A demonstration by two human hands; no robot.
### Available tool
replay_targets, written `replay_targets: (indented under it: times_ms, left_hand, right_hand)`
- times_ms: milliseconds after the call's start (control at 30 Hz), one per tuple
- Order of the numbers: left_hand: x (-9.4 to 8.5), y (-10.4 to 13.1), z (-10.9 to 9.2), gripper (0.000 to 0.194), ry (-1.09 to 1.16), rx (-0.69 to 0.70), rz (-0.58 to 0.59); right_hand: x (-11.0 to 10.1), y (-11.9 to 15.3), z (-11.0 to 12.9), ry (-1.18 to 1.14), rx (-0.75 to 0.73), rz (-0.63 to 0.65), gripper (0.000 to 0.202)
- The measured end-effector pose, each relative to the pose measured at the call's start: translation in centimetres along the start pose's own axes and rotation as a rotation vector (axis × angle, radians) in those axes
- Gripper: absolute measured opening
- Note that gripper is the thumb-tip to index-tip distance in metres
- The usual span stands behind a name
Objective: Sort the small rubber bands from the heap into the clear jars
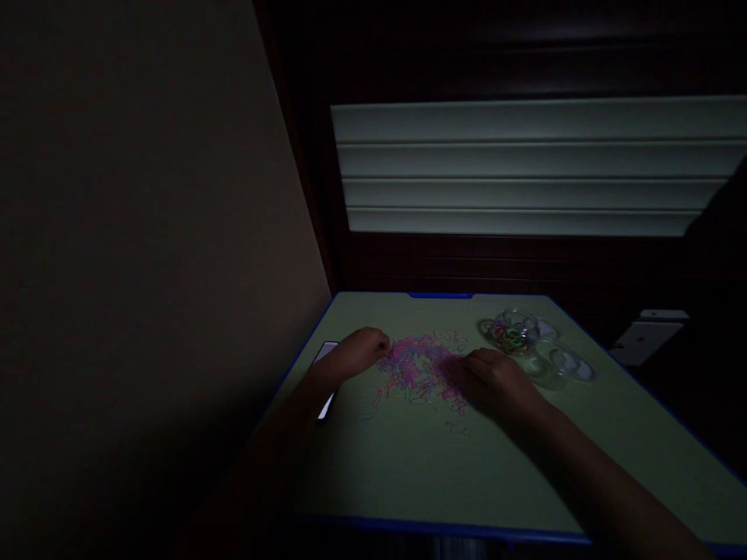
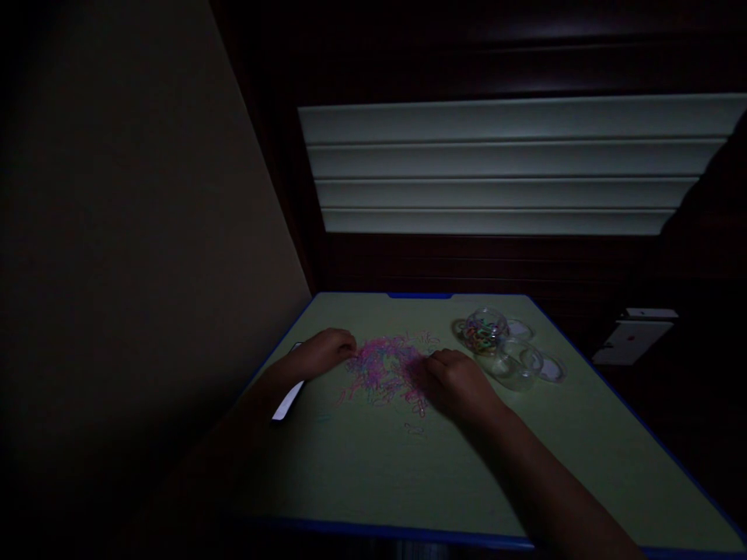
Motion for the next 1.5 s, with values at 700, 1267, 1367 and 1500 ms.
replay_targets:
  times_ms: [700,1267,1367,1500]
  left_hand:
    - [0.8,0.0,1.0,0.018,-0.058,0.016,0.065]
    - [1.2,-0.1,1.1,0.018,-0.049,0.011,0.050]
    - [1.0,-0.1,1.2,0.018,-0.046,-0.002,0.040]
    - [0.6,0.0,1.1,0.017,-0.039,-0.006,0.002]
  right_hand:
    - [-0.4,0.0,-0.1,-0.043,0.027,0.002,0.023]
    - [0.2,0.1,-0.3,-0.034,0.045,-0.022,0.022]
    - [0.1,0.1,-0.2,-0.027,0.036,-0.011,0.022]
    - [0.1,0.1,-0.3,-0.020,0.027,-0.022,0.023]
Point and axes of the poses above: each hand's wrist, its own y-axis away from the middle knuckle, its own x-axis out of the palm, z = x × y, the point moved 3 cm from there along -y, towards the middle knuckle, and after that the axes turned 15 degrees about y, right-handed, at the moved point
